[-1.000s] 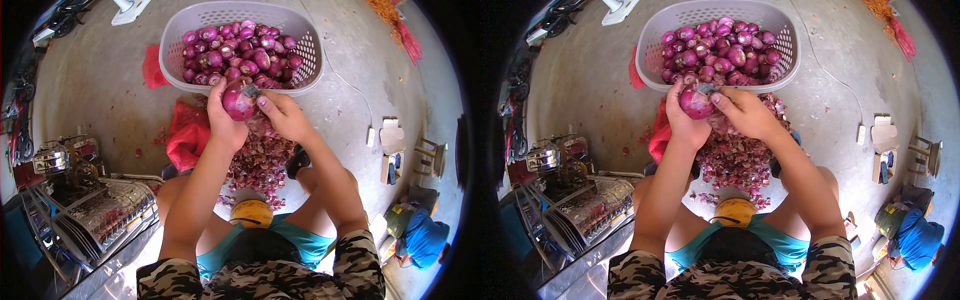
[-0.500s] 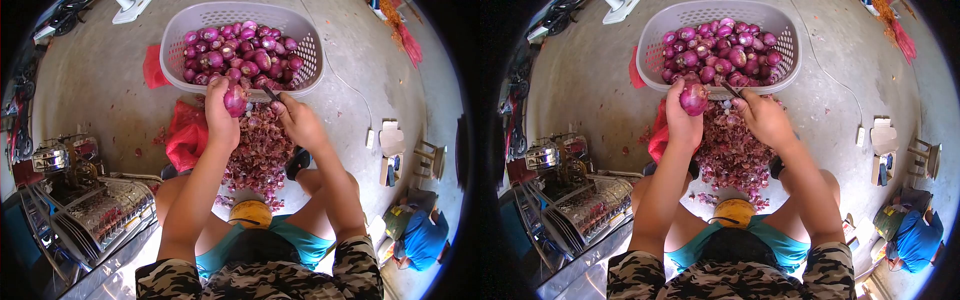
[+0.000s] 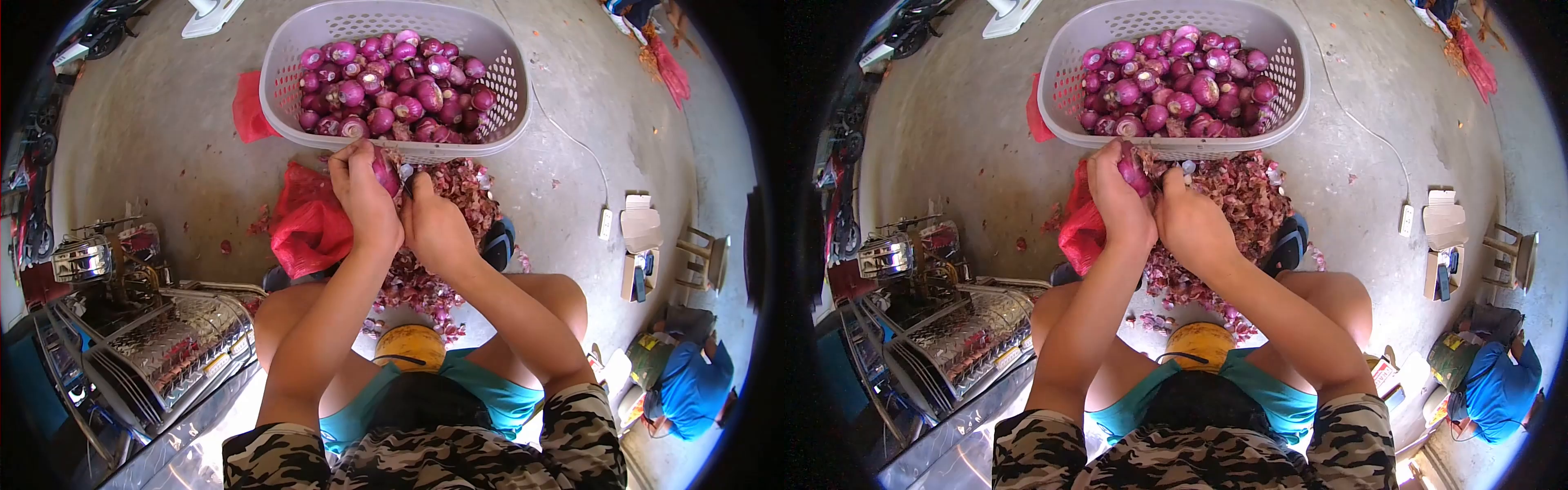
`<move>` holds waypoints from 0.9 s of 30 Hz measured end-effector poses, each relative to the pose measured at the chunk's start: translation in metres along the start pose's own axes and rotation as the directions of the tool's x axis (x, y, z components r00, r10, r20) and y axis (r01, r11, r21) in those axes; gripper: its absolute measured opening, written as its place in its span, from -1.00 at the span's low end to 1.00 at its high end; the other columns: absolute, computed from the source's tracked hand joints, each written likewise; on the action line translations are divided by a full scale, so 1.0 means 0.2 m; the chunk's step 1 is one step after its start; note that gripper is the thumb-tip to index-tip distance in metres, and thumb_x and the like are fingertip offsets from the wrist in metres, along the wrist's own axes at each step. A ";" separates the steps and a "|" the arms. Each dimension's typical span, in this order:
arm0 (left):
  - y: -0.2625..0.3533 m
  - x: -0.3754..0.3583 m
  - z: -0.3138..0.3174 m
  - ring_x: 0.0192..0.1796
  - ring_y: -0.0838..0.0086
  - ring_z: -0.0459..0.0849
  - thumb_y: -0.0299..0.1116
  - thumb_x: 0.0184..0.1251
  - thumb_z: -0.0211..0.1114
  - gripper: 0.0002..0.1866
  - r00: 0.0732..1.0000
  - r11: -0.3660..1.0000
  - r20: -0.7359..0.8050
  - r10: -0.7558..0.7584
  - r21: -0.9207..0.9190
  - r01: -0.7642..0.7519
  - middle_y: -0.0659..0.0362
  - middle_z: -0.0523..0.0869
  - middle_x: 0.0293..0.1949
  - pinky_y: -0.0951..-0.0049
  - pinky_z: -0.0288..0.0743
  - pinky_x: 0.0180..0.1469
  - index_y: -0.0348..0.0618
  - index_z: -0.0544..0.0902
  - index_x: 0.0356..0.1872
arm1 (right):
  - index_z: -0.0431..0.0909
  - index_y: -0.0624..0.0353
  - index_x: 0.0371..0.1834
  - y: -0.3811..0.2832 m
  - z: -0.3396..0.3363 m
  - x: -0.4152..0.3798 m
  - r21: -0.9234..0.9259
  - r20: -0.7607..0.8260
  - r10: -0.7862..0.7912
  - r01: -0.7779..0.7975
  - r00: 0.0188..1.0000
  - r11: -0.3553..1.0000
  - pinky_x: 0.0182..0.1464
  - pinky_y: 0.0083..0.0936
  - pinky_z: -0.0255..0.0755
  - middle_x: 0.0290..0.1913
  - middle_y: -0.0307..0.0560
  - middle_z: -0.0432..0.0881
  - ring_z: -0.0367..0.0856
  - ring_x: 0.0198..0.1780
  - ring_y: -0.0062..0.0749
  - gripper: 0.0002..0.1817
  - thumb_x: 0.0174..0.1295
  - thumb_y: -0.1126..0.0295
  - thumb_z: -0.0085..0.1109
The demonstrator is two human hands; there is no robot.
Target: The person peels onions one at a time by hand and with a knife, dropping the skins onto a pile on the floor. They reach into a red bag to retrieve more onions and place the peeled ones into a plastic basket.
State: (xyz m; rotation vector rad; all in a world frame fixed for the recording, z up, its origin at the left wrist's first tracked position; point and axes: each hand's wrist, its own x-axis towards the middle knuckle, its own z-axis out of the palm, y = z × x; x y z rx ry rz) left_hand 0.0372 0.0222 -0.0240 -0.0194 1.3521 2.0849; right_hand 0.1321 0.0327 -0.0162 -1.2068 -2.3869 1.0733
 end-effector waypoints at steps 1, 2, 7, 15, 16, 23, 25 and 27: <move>0.03 -0.03 0.02 -0.11 0.47 0.44 -0.31 0.24 0.15 -0.77 1.000 1.000 -0.012 0.009 0.016 -0.009 0.18 0.49 -0.18 0.46 0.33 0.02 -0.19 0.46 -0.16 | 0.21 0.34 -0.18 0.00 0.00 0.00 0.005 0.007 0.004 -0.004 1.000 1.000 -0.35 0.05 0.45 -0.52 0.34 0.56 0.58 -0.40 0.26 -0.76 0.20 0.42 -0.04; 0.04 -0.05 0.03 -0.11 0.47 0.45 -0.32 0.24 0.15 -0.79 1.000 0.999 -0.023 0.019 0.033 -0.018 0.17 0.49 -0.19 0.46 0.33 0.02 -0.20 0.46 -0.17 | 0.21 0.34 -0.18 0.01 0.01 0.00 0.012 0.014 0.007 -0.007 1.000 1.000 -0.34 0.05 0.45 -0.51 0.35 0.56 0.59 -0.39 0.26 -0.75 0.20 0.42 -0.04; -0.03 -0.11 -0.01 -0.13 0.45 0.52 -0.31 0.27 0.07 -0.78 0.977 0.966 0.134 0.164 0.177 -0.187 0.15 0.53 -0.20 0.40 0.42 -0.03 -0.21 0.48 -0.17 | 0.20 0.34 -0.11 0.08 0.04 0.03 0.084 -0.006 0.097 -0.096 0.995 0.992 -0.25 0.09 0.42 -0.46 0.43 0.55 0.55 -0.33 0.34 -0.72 0.24 0.38 -0.06; 0.04 -0.01 -0.05 -0.12 0.46 0.55 -0.16 0.34 0.08 -0.74 0.971 0.967 0.171 -0.166 -0.163 0.194 0.24 0.59 -0.20 0.37 0.42 -0.03 -0.09 0.49 -0.10 | 0.25 0.35 -0.12 0.07 -0.02 0.00 0.358 -0.090 0.168 -0.125 0.982 0.925 -0.24 0.05 0.34 -0.39 0.47 0.53 0.50 -0.25 0.40 -0.72 0.31 0.32 -0.07; 0.05 0.00 -0.05 -0.12 0.46 0.55 -0.16 0.34 0.07 -0.73 0.962 0.954 0.178 -0.206 -0.184 0.238 0.24 0.59 -0.19 0.37 0.41 -0.03 -0.09 0.49 -0.10 | 0.26 0.35 -0.12 0.08 -0.02 0.01 0.375 -0.138 0.126 -0.066 0.982 0.925 -0.23 0.01 0.35 -0.39 0.43 0.54 0.52 -0.26 0.34 -0.71 0.30 0.32 -0.04; -0.02 -0.02 -0.07 -0.10 0.46 0.56 -0.13 0.39 0.04 -0.71 0.900 0.926 0.335 -0.279 -0.156 0.344 0.20 0.60 -0.15 0.35 0.41 0.00 -0.11 0.49 -0.07 | 0.30 0.30 -0.08 0.11 -0.04 0.04 0.598 -0.215 0.113 0.039 0.970 0.800 -0.37 -0.39 0.39 -0.44 -0.07 0.55 0.53 -0.42 -0.34 -0.66 0.29 0.27 0.12; 0.03 -0.04 -0.03 -0.02 0.45 0.57 -0.15 0.39 0.06 -0.70 0.873 0.953 0.401 -0.280 0.002 0.304 0.18 0.60 -0.08 0.37 0.43 0.07 -0.15 0.48 -0.05 | 0.33 0.24 -0.10 0.09 -0.09 0.05 0.789 -0.146 0.231 -0.027 0.962 0.613 -0.59 -0.67 0.27 -0.52 -0.26 0.47 0.40 -0.61 -0.65 -0.72 0.35 0.25 0.08; 0.06 -0.05 -0.01 0.02 0.45 0.57 -0.16 0.39 0.08 -0.69 0.863 0.962 0.426 -0.271 0.147 0.230 0.18 0.59 -0.04 0.38 0.43 0.10 -0.16 0.47 -0.02 | 0.34 0.20 -0.12 0.13 -0.12 0.09 0.828 -0.222 0.247 0.048 0.943 0.559 -0.69 -0.74 0.16 -0.55 -0.30 0.42 0.30 -0.69 -0.74 -0.79 0.39 0.28 0.00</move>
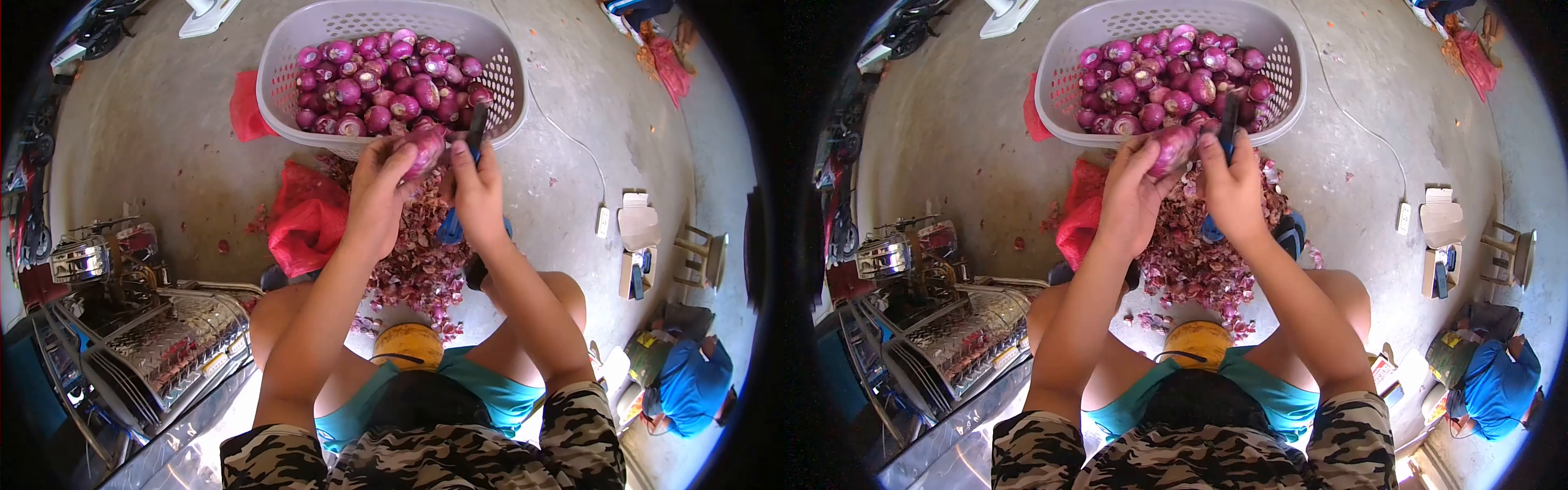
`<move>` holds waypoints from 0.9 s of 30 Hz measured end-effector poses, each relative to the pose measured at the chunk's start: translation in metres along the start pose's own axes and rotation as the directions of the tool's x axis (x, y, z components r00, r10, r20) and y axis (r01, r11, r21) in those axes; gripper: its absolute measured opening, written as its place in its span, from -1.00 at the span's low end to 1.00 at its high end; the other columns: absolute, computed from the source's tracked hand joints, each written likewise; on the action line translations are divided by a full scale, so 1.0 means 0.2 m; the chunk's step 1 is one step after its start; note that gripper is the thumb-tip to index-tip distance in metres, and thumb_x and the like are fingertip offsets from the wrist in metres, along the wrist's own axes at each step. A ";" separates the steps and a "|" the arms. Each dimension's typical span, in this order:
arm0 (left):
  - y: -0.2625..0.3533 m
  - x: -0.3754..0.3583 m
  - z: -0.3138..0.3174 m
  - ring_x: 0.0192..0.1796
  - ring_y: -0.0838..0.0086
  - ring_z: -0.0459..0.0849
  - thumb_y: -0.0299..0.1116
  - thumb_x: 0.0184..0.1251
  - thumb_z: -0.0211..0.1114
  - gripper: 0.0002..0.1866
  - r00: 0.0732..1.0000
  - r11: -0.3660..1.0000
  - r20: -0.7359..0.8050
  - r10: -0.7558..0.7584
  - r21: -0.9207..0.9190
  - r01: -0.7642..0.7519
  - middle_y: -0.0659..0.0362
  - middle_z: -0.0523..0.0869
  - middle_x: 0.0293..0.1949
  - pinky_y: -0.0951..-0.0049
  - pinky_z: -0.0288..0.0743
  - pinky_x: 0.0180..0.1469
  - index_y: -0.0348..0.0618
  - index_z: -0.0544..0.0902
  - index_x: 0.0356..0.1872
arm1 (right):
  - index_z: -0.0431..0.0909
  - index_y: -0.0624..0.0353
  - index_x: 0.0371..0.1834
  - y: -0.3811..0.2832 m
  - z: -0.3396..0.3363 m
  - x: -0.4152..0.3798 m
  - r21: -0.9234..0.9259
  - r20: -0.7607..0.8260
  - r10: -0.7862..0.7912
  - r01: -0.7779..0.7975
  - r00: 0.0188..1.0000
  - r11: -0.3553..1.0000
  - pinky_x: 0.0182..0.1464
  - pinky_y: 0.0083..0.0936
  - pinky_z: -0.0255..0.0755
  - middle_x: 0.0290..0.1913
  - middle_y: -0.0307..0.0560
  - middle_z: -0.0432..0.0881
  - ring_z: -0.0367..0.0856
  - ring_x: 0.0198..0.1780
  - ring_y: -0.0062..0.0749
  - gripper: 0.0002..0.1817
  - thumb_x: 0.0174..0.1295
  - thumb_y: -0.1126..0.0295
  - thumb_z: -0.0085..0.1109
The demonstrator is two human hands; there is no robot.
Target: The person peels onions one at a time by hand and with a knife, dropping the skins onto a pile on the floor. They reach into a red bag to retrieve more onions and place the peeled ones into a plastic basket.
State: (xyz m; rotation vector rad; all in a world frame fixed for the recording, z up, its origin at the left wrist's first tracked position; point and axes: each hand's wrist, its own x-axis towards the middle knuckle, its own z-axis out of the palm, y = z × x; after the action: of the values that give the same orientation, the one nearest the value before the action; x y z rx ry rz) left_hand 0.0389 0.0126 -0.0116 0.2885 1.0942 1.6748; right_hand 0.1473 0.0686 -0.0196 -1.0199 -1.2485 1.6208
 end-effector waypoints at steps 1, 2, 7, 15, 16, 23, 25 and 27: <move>0.01 -0.01 -0.01 0.05 0.48 0.57 -0.23 0.37 0.09 -0.68 0.997 0.998 0.043 -0.062 0.008 0.061 0.18 0.59 -0.02 0.38 0.45 0.12 -0.18 0.46 0.03 | 0.34 0.19 -0.14 -0.02 -0.01 0.02 0.056 0.006 0.006 -0.006 1.000 0.998 -0.67 -0.71 0.22 -0.57 -0.30 0.41 0.34 -0.67 -0.71 -0.80 0.40 0.28 -0.03; 0.01 -0.01 -0.01 0.04 0.48 0.57 -0.24 0.37 0.09 -0.68 0.994 0.996 0.068 -0.087 -0.010 0.088 0.18 0.59 -0.02 0.37 0.45 0.12 -0.18 0.46 0.05 | 0.34 0.18 -0.14 -0.02 -0.02 0.03 0.063 0.019 0.006 -0.007 1.000 0.998 -0.66 -0.71 0.21 -0.57 -0.30 0.41 0.34 -0.66 -0.72 -0.82 0.40 0.29 -0.04; -0.03 0.00 -0.05 0.01 0.48 0.56 -0.32 0.37 0.08 -0.69 0.970 0.956 0.156 -0.186 -0.198 0.216 0.20 0.56 -0.01 0.36 0.45 0.09 -0.18 0.43 0.08 | 0.34 0.20 -0.15 -0.01 -0.07 0.02 -0.014 0.056 -0.056 0.057 0.997 0.998 -0.59 -0.50 0.32 -0.55 -0.11 0.50 0.47 -0.63 -0.42 -0.86 0.34 0.38 -0.06; 0.04 0.02 -0.01 0.16 0.43 0.46 -0.07 0.50 -0.14 -0.56 0.995 0.935 0.057 -0.077 -0.343 0.092 0.18 0.51 0.09 0.31 0.25 0.26 -0.15 0.39 0.18 | 0.27 0.35 -0.11 -0.07 -0.04 -0.09 -0.744 0.371 -0.082 0.348 0.925 0.570 -0.33 0.02 0.38 -0.50 0.31 0.54 0.54 -0.38 0.25 -0.64 0.20 0.27 0.01; 0.04 0.01 -0.02 0.15 0.43 0.46 -0.06 0.50 -0.14 -0.55 0.995 0.938 0.054 -0.087 -0.331 0.100 0.18 0.51 0.10 0.31 0.25 0.26 -0.15 0.39 0.19 | 0.27 0.36 -0.12 -0.07 -0.04 -0.10 -0.736 0.390 -0.090 0.369 0.916 0.568 -0.33 0.01 0.38 -0.50 0.30 0.53 0.54 -0.38 0.24 -0.65 0.20 0.27 0.01; 0.03 0.02 -0.01 0.14 0.41 0.46 0.07 0.48 -0.15 -0.48 1.000 0.968 -0.023 -0.005 -0.250 -0.001 0.17 0.50 0.10 0.30 0.28 0.24 -0.14 0.37 0.18 | 0.31 0.36 -0.12 -0.07 -0.04 -0.09 -0.687 0.492 -0.089 0.449 0.866 0.571 -0.31 -0.03 0.38 -0.43 0.25 0.53 0.53 -0.32 0.22 -0.70 0.29 0.30 -0.04; 0.03 0.03 0.00 0.13 0.41 0.47 0.10 0.47 -0.15 -0.47 0.995 0.975 -0.092 0.049 -0.213 -0.068 0.17 0.51 0.08 0.30 0.30 0.22 -0.14 0.38 0.16 | 0.32 0.35 -0.14 -0.06 -0.03 -0.08 -0.641 0.527 -0.094 0.467 0.845 0.610 -0.30 -0.03 0.38 -0.43 0.25 0.53 0.53 -0.31 0.23 -0.70 0.32 0.27 -0.05; 0.03 0.03 0.00 0.10 0.42 0.48 0.11 0.47 -0.15 -0.46 0.979 0.978 -0.177 0.100 -0.165 -0.130 0.17 0.51 0.05 0.31 0.33 0.20 -0.15 0.38 0.16 | 0.32 0.33 -0.19 -0.03 -0.03 -0.08 -0.568 0.546 -0.144 0.491 0.825 0.660 -0.29 -0.02 0.38 -0.43 0.25 0.53 0.53 -0.31 0.24 -0.69 0.34 0.23 -0.06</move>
State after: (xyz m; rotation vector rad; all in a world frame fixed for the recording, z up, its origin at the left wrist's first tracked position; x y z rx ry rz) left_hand 0.0333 0.0179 -0.0087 0.0989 1.0599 1.9145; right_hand 0.1598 0.0557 -0.0124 -0.7501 -2.3486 1.1204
